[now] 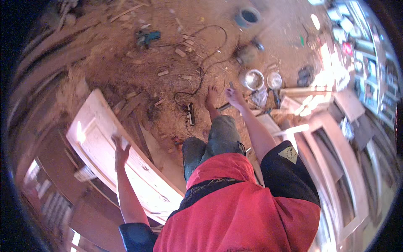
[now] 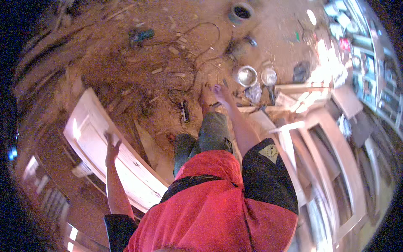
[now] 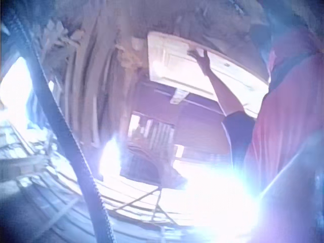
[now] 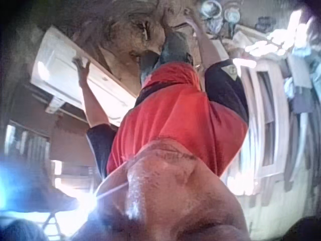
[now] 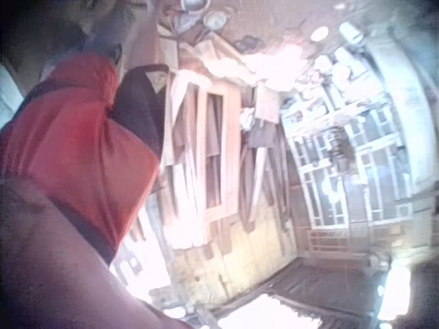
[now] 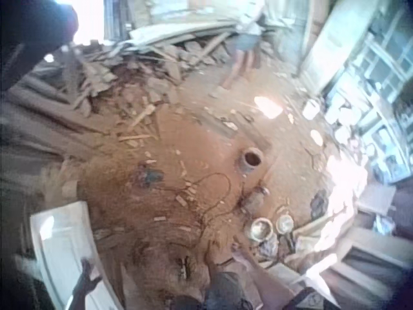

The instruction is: The person hammers a wooden panel into a frame, trims a wood piece with a circular saw, and sands the surface of a wooden door using a power sander.

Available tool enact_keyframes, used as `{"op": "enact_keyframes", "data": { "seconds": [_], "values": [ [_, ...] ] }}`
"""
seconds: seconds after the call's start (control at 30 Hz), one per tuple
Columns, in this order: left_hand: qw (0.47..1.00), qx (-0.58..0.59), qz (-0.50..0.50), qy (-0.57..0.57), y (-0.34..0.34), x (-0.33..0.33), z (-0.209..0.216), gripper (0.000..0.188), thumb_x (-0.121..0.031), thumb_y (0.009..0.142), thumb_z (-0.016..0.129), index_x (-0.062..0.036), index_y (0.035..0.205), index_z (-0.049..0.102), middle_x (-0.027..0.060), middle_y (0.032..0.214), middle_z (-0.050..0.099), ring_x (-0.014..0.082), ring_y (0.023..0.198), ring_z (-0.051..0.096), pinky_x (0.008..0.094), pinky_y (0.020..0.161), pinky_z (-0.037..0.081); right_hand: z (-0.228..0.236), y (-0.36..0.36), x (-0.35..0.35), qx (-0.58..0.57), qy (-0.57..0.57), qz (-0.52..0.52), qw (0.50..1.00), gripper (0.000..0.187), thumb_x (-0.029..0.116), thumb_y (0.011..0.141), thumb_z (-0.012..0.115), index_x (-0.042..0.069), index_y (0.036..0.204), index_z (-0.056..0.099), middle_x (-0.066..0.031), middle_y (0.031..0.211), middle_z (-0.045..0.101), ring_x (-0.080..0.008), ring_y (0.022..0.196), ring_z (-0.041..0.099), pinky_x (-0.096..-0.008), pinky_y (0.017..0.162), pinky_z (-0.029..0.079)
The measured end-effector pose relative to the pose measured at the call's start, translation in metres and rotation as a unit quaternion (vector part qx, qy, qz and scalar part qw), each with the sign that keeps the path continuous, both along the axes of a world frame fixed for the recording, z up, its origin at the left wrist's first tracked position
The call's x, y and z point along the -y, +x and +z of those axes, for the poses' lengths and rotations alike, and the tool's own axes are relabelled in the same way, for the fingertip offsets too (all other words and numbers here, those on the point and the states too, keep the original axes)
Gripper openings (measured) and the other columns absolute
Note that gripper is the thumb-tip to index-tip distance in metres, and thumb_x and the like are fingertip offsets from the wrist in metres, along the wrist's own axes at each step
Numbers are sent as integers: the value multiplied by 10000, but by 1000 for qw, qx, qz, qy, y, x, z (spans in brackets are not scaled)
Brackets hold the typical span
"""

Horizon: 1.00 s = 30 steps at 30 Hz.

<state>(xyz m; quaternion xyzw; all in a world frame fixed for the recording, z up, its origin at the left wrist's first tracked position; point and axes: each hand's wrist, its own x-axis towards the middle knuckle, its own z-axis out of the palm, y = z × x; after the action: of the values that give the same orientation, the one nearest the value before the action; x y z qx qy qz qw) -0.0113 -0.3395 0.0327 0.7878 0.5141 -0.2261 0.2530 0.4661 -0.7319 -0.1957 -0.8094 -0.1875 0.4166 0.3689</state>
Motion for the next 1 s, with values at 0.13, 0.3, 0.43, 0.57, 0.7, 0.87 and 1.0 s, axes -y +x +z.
{"op": "enact_keyframes", "data": {
  "seconds": [0.13,0.3,0.43,0.57,0.7,0.87,1.0],
  "values": [
    [979,96,66,165,-12,42,-27,965,-334,905,783,-24,1623,216,227,1685,213,343,1537,298,411,1217,341,2,15,44,-76,52,-62,994,129,144,978,578,33,983,644,-95,871,661,-209,805,605,-371,730,515],
    [907,324,145,227,77,189,-54,823,-342,900,745,-86,1574,348,208,1596,390,372,1437,427,459,1168,389,-34,104,147,485,-1,404,776,194,159,960,556,24,947,695,-206,815,675,-238,775,663,-463,672,517],
    [959,210,188,12,-5,415,-42,717,-321,882,727,-142,1525,465,203,1518,513,410,1340,545,496,1105,462,40,-66,103,66,-89,290,951,222,222,934,617,26,876,706,-157,792,714,-239,716,681,-437,671,525],
    [914,119,363,-137,-105,576,-91,444,-426,997,528,-157,1299,710,223,1274,686,374,1220,647,458,1045,502,30,-87,56,142,-10,445,884,226,242,940,649,39,970,745,-99,783,715,-200,719,691,-372,678,544],
    [709,112,694,57,-220,774,-78,506,-533,967,593,-81,1087,784,246,1062,729,387,1039,720,478,892,559,58,-207,39,120,43,530,838,264,251,940,650,28,1048,742,-121,868,750,-246,833,732,-386,763,570],
    [543,35,824,158,-242,876,-30,519,-488,1015,558,-14,1058,764,225,1078,749,404,1040,711,487,905,536,120,-314,48,196,24,664,722,330,274,937,629,40,1145,734,-202,1126,741,-354,1098,705,-434,957,549],
    [424,17,837,344,-270,851,-13,352,-341,996,646,-3,997,747,187,974,733,348,959,700,446,908,529,131,-361,60,184,-5,734,653,329,287,931,614,63,1136,741,-187,1147,736,-364,1106,694,-444,972,543]
  ]
}}
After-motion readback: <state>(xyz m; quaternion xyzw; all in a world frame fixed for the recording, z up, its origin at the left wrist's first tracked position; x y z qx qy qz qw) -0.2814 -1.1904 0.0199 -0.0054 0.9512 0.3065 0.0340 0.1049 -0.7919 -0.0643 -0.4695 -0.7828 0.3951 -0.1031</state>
